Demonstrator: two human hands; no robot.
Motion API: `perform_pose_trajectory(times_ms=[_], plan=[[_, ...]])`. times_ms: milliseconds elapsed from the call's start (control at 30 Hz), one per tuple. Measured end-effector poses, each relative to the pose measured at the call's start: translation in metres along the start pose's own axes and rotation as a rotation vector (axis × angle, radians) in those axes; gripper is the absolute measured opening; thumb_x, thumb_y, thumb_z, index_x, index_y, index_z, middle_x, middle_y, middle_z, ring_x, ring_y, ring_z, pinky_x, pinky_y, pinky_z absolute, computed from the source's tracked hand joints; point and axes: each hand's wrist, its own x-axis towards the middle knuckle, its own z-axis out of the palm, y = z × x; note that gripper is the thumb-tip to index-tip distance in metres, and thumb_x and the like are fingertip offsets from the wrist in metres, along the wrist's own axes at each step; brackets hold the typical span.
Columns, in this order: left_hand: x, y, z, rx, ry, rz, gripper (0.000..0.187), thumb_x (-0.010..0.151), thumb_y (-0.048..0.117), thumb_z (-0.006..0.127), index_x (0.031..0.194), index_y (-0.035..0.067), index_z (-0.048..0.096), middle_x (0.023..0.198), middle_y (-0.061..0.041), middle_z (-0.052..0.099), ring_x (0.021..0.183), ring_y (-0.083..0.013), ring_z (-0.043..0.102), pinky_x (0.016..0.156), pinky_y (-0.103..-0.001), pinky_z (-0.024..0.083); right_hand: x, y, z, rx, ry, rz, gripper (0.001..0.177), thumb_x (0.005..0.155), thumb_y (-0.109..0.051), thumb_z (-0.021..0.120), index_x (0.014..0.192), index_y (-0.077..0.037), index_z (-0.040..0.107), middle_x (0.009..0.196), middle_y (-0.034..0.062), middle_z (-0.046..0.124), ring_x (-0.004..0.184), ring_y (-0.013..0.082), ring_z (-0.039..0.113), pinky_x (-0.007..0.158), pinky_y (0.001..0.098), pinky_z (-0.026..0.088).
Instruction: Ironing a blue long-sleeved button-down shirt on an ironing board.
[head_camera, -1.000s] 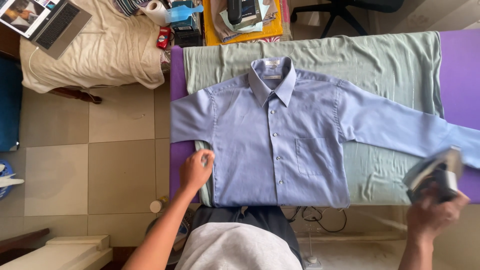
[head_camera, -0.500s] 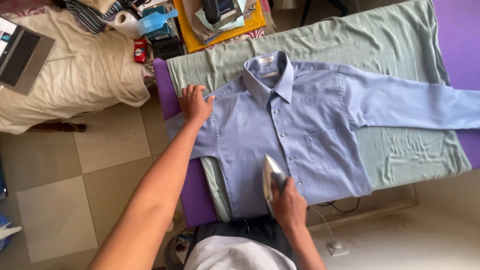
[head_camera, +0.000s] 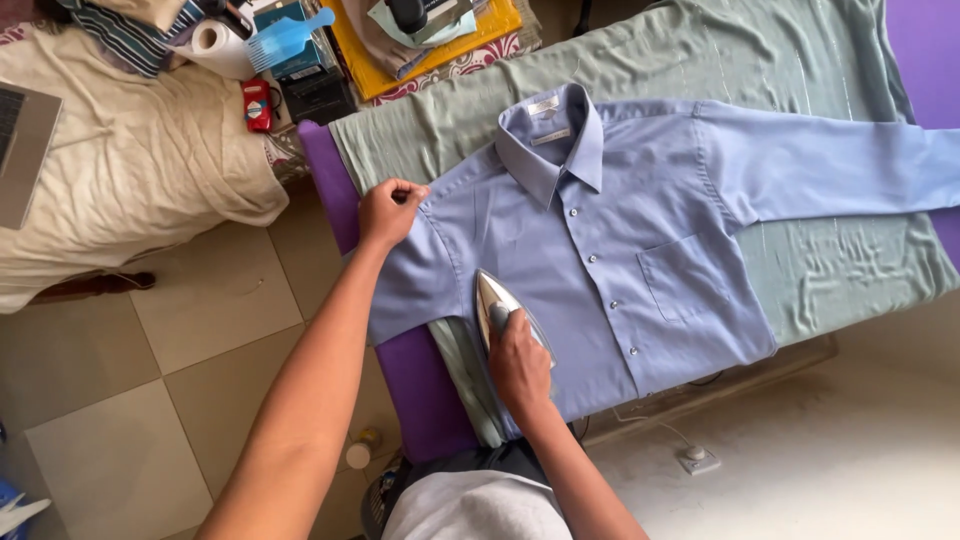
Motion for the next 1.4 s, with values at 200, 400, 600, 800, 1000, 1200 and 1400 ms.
perform_pose_trajectory(times_ms=[200,400,600,800,1000,1200,1400], plan=[[0.009,-0.027,0.001,0.006,-0.043,0.031,0.03,0.085,0.032,0.085,0.087,0.003,0.077,0.076,-0.005,0.074,0.068,-0.0122,0.068,0.064,-0.03,0.053,-0.029,0.001,-0.014,-0.073,-0.106,0.044,0.033,0.101,-0.035,0.057,0.104,-0.003,0.047,0.089,0.0221,0.068,0.068,0.0442,0.069,0.055,0.0568,0.053],[0.005,-0.02,-0.003,-0.094,-0.049,-0.06,0.028,0.085,0.031,0.084,0.086,0.004,0.078,0.076,-0.002,0.075,0.068,-0.0089,0.066,0.063,-0.028,0.052,0.048,-0.006,-0.004,-0.106,-0.027,0.027,0.036,0.101,-0.032,0.054,0.115,0.0,0.046,0.095,0.0233,0.068,0.07,0.0447,0.07,0.059,0.0565,0.054],[0.009,-0.02,-0.007,-0.13,-0.113,-0.094,0.028,0.086,0.031,0.084,0.086,0.004,0.078,0.077,0.0,0.073,0.069,-0.0062,0.062,0.064,-0.026,0.05,0.159,-0.006,0.0,-0.055,0.1,0.051,0.03,0.101,-0.031,0.055,0.107,-0.004,0.045,0.097,0.0232,0.07,0.079,0.0455,0.071,0.068,0.056,0.055],[0.008,-0.006,-0.005,0.028,-0.111,-0.053,0.025,0.089,0.028,0.083,0.1,0.007,0.074,0.081,-0.001,0.071,0.074,-0.0136,0.065,0.069,-0.032,0.052,0.139,0.003,-0.013,-0.017,0.107,0.082,0.034,0.105,-0.038,0.054,0.107,-0.005,0.045,0.095,0.0229,0.071,0.079,0.0469,0.07,0.068,0.0579,0.053],[0.017,0.077,0.016,0.394,-0.061,0.689,0.065,0.084,0.01,0.083,0.143,0.018,0.055,0.136,-0.011,0.057,0.127,-0.0313,0.049,0.107,-0.043,0.042,0.058,0.024,-0.034,-0.048,0.081,0.174,0.037,0.102,-0.04,0.055,0.103,-0.005,0.044,0.094,0.0212,0.07,0.074,0.0475,0.069,0.062,0.0596,0.052],[0.078,0.135,0.059,0.641,-0.255,1.308,0.065,0.067,0.015,0.085,0.129,0.018,0.068,0.13,-0.001,0.067,0.124,-0.0275,0.053,0.099,-0.04,0.041,0.031,0.041,-0.045,-0.128,0.065,0.294,0.04,0.102,-0.044,0.056,0.099,-0.006,0.045,0.089,0.0208,0.07,0.072,0.0451,0.069,0.059,0.0576,0.054],[0.121,0.125,0.067,0.809,-0.364,1.342,0.017,0.079,0.031,0.085,0.089,0.02,0.076,0.095,0.004,0.074,0.109,-0.0207,0.057,0.094,-0.039,0.042,0.085,0.047,-0.031,-0.097,0.179,0.262,0.037,0.102,-0.039,0.057,0.105,-0.003,0.047,0.091,0.0223,0.07,0.069,0.046,0.069,0.058,0.0581,0.052]])
